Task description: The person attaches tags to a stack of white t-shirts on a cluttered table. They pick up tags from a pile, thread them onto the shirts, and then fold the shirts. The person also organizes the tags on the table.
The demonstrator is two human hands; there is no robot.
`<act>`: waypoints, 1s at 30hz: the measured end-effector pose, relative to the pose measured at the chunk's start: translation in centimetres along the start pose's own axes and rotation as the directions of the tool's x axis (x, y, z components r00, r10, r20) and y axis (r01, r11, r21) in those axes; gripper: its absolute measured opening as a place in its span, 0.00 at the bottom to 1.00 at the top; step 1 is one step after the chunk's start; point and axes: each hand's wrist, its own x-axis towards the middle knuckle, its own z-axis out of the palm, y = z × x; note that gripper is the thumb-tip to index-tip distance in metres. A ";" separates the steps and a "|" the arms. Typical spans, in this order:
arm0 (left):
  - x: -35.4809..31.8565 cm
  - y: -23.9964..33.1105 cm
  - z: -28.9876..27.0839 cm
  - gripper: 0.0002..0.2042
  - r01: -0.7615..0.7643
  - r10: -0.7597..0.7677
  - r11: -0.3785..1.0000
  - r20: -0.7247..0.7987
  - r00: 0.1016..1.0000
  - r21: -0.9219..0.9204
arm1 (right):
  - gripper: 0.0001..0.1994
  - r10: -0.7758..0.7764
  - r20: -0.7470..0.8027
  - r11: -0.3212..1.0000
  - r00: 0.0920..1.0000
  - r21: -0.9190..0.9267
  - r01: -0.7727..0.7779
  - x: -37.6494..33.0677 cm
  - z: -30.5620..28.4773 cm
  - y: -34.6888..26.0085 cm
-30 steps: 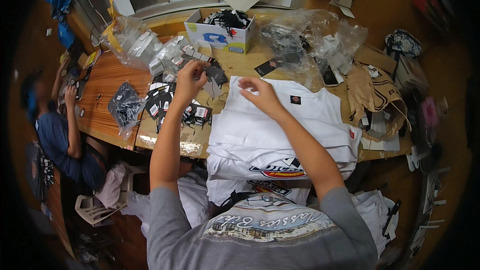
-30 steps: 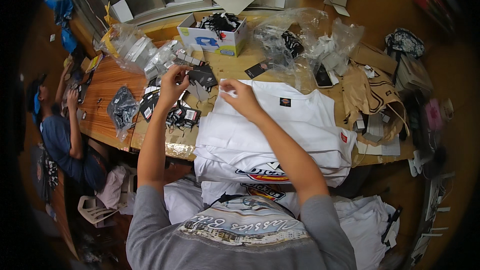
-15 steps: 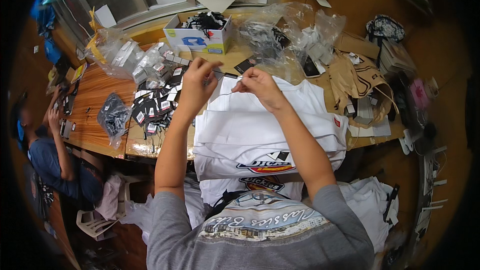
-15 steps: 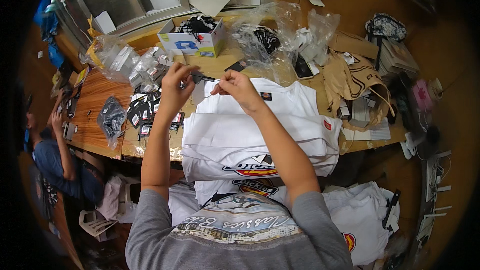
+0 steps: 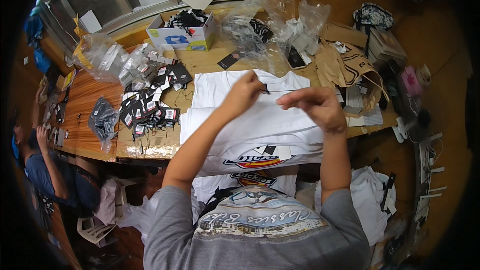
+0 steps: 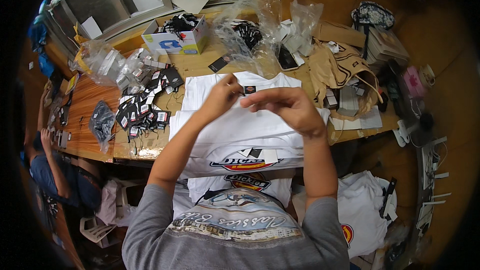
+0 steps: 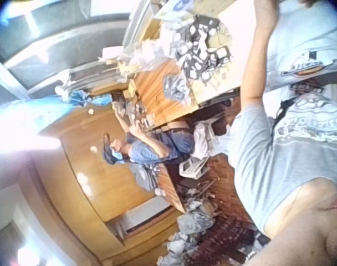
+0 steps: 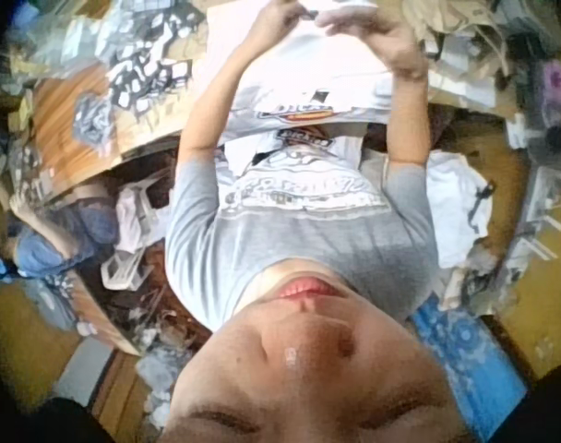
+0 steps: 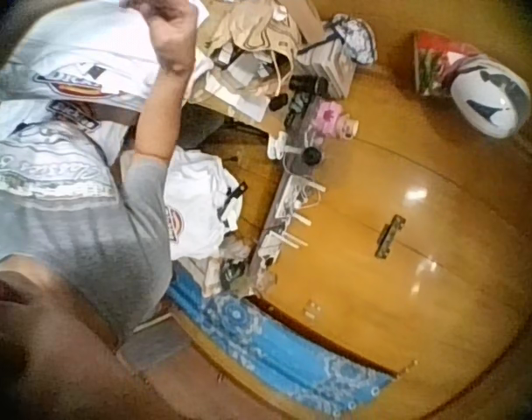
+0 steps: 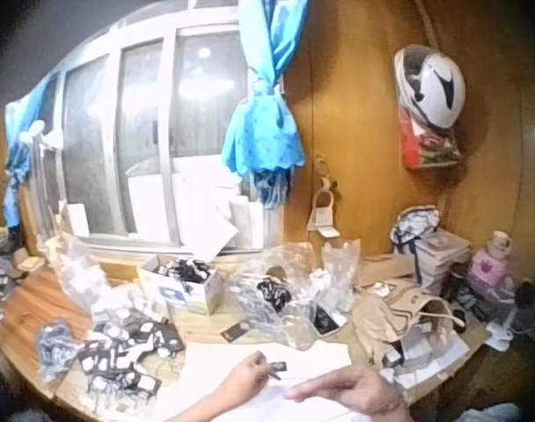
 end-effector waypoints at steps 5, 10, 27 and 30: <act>0.6 4.2 4.2 0.08 0.130 0.083 0.826 0.347 0.934 -0.549 | 0.09 -0.357 -0.271 0.873 0.894 -0.437 0.216 -1.4 -1.0 -4.1; 2.0 -4.4 7.5 0.17 0.464 -0.435 0.715 0.186 0.881 -0.523 | 0.08 -0.579 -0.525 0.565 0.624 -0.810 -0.157 0.1 -7.0 -2.9; -1.6 -10.7 10.8 0.05 0.298 -0.265 0.940 -0.191 0.945 0.168 | 0.09 0.281 -0.632 0.807 0.722 -0.252 -0.535 5.0 -11.2 16.6; -1.8 -10.9 10.3 0.06 0.431 -0.421 0.902 -0.235 0.876 -0.009 | 0.02 0.234 -0.628 0.662 0.743 -0.456 -0.594 4.0 -9.3 19.7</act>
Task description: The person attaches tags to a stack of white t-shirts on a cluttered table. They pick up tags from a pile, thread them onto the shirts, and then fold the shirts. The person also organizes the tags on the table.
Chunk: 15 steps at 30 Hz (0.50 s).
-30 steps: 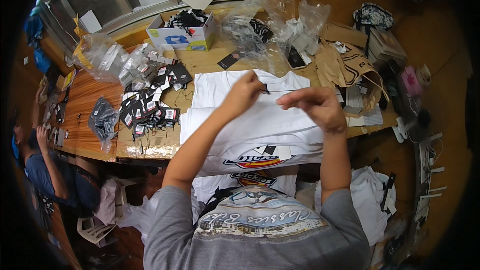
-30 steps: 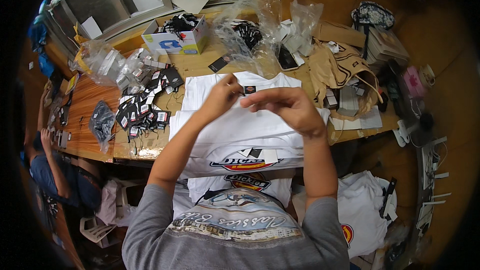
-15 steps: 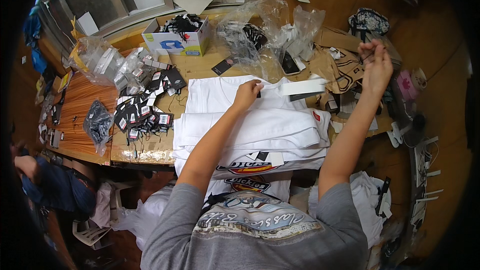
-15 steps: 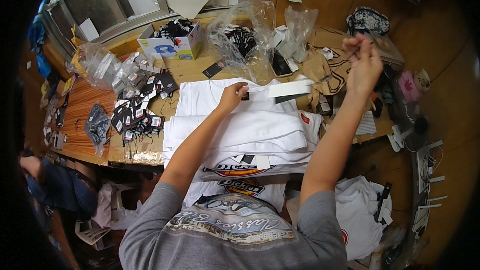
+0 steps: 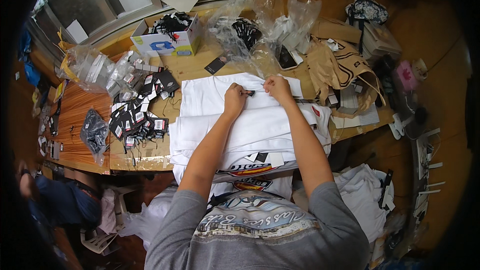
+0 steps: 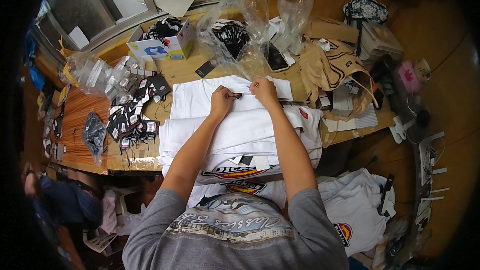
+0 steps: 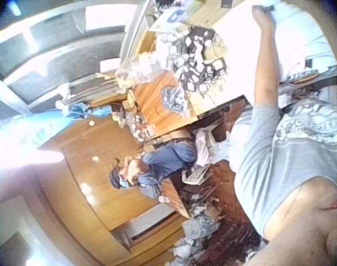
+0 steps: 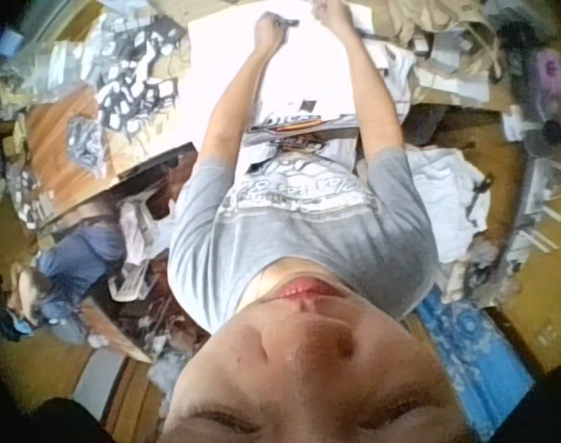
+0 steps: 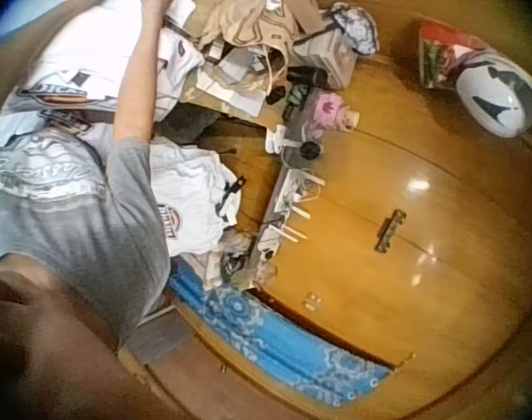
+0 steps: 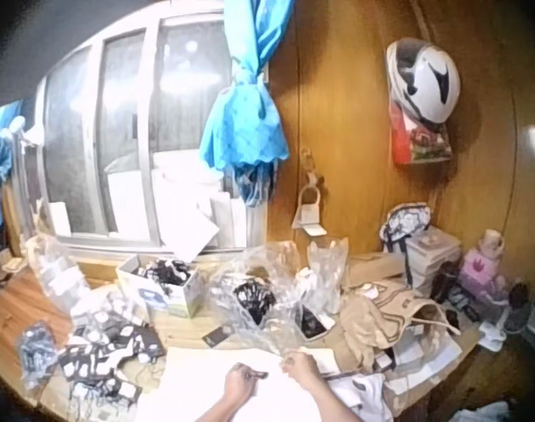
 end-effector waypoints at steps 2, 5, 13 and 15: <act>0.2 0.0 -0.1 0.06 0.054 -0.054 0.998 0.009 0.999 -0.020 | 0.03 -0.082 -0.034 0.977 0.996 -0.202 0.073 -0.5 0.9 0.2; 0.2 -0.4 -0.1 0.07 0.086 -0.085 0.993 0.024 0.996 -0.084 | 0.03 -0.081 -0.013 0.965 0.997 -0.251 0.075 -0.9 1.1 -0.1; 0.2 -1.1 0.3 0.06 0.093 -0.084 0.973 0.048 0.995 -0.211 | 0.02 -0.269 -0.024 0.885 0.963 -0.400 0.237 -0.5 3.6 -0.5; 0.2 -1.1 0.3 0.06 0.102 -0.095 0.967 0.045 0.995 -0.234 | 0.03 -0.210 -0.039 0.933 0.977 -0.306 0.188 -0.3 4.2 -0.3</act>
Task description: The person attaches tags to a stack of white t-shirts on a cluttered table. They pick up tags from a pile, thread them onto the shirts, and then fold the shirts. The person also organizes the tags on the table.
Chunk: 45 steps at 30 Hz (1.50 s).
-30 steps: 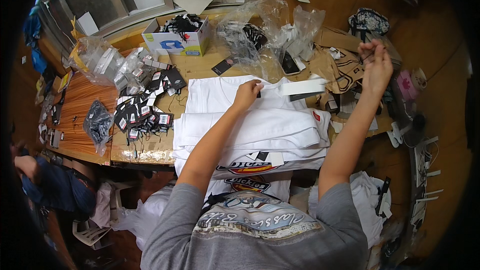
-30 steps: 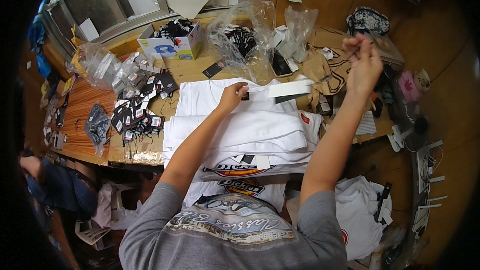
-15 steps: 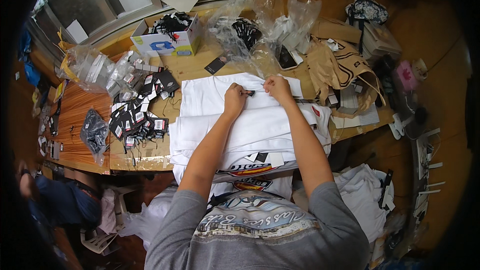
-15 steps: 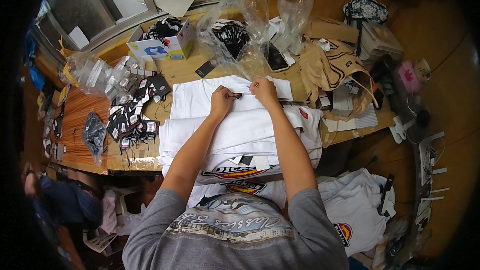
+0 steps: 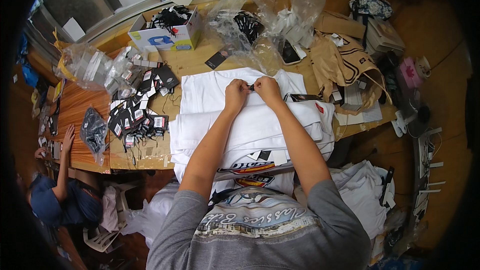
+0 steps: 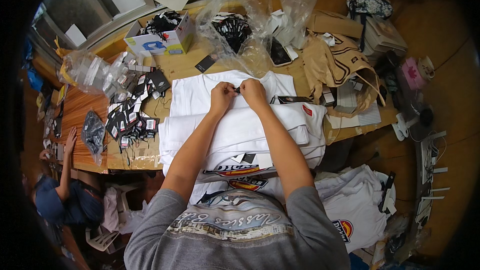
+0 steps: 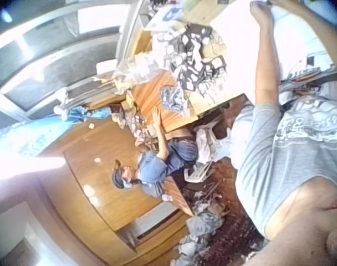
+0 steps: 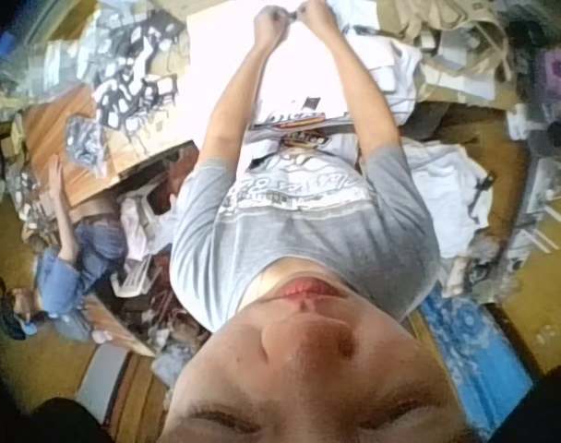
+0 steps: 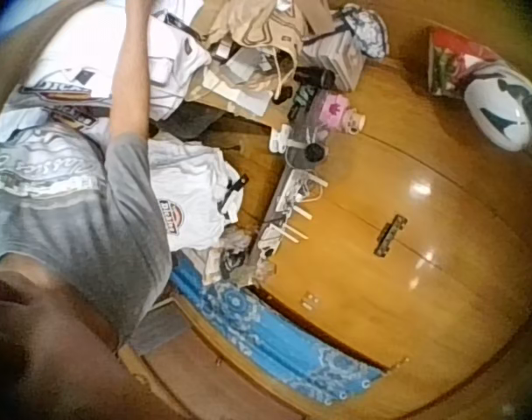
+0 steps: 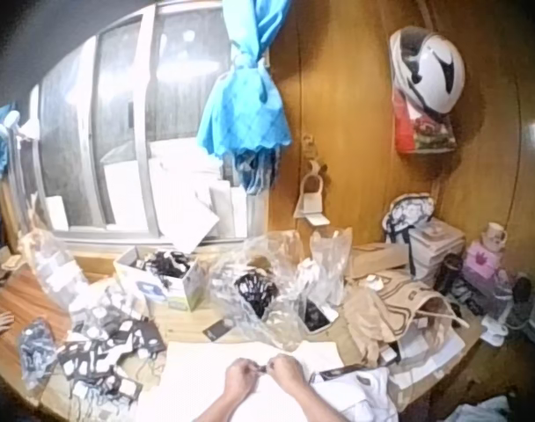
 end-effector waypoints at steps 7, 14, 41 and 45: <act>-0.1 1.1 -0.3 0.05 0.084 -0.084 0.996 0.006 0.996 -0.009 | 0.09 0.170 0.309 0.877 0.936 0.385 -0.287 -0.3 0.3 1.0; -0.4 0.4 -0.4 0.07 0.011 -0.011 1.000 0.044 0.999 0.011 | 0.09 0.283 0.630 0.738 0.723 0.338 -0.584 -0.1 -2.0 -0.9; -0.8 1.5 -1.4 0.06 0.355 -0.355 0.935 0.024 0.934 0.021 | 0.08 0.291 0.606 0.567 0.741 0.515 -0.643 -0.8 -0.7 0.4; -1.0 0.4 -1.3 0.06 0.291 -0.289 0.956 0.052 0.956 -0.043 | 0.06 0.281 0.474 0.681 0.834 0.514 -0.521 -1.2 -0.5 0.1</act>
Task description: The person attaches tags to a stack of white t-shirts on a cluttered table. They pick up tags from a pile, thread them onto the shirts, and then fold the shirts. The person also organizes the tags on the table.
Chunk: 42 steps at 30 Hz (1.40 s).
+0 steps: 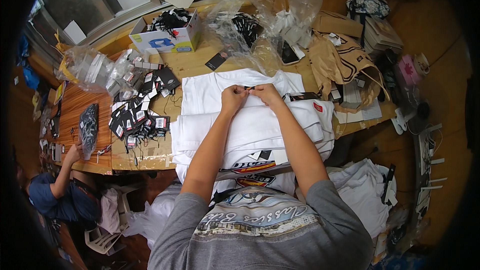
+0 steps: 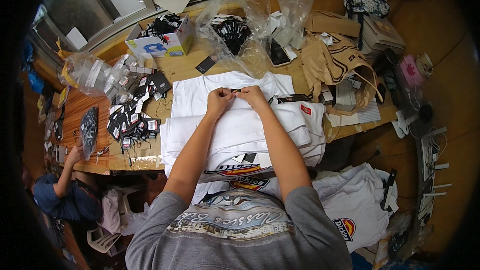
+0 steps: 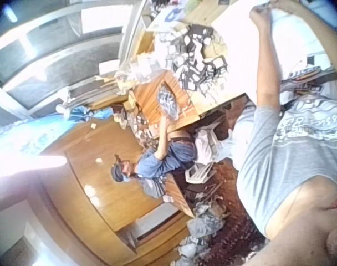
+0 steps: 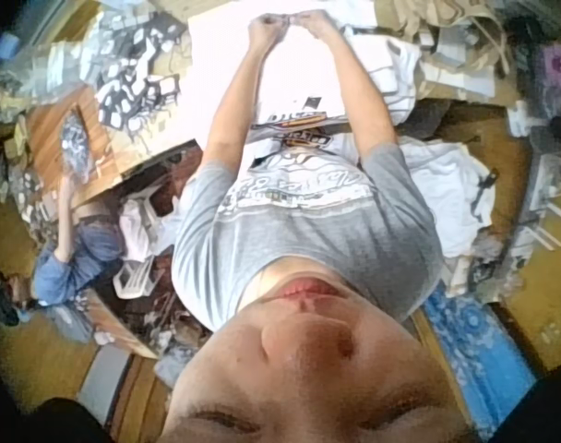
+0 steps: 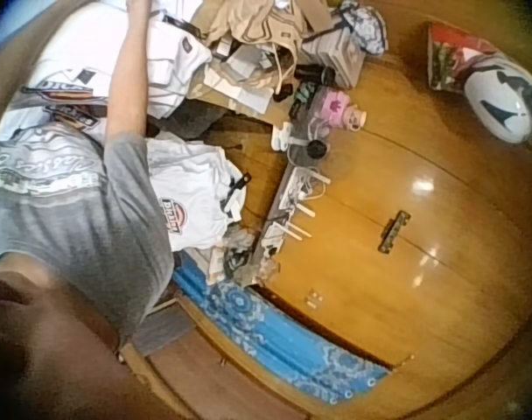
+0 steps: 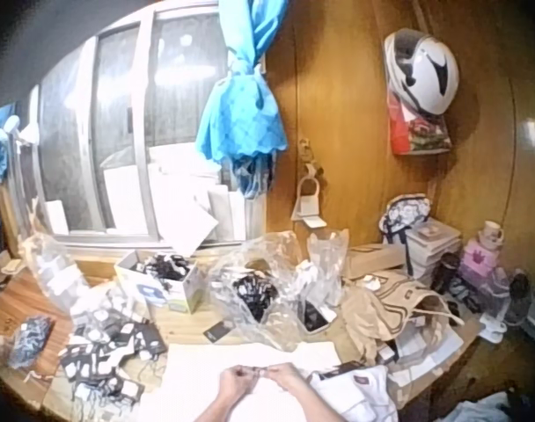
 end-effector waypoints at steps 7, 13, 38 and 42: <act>0.0 0.6 0.1 0.04 -0.020 0.019 0.999 0.015 1.000 0.025 | 0.06 -0.147 -0.146 0.989 0.978 -0.010 0.148 0.3 0.5 0.9; 0.3 -1.0 0.0 0.05 -0.007 0.008 0.981 0.005 1.000 -0.192 | 0.05 -0.028 0.030 0.998 0.999 0.050 0.027 -0.6 0.6 -0.6; 1.2 0.7 -3.3 0.06 0.077 -0.089 0.993 0.138 0.986 0.090 | 0.08 -0.326 0.045 0.798 0.944 -0.522 0.300 -3.4 -7.2 0.5; 0.8 0.4 -3.8 0.03 -0.291 0.193 0.745 0.223 0.955 0.601 | 0.07 -0.443 0.018 0.684 0.896 -0.639 0.351 -3.8 -5.5 0.8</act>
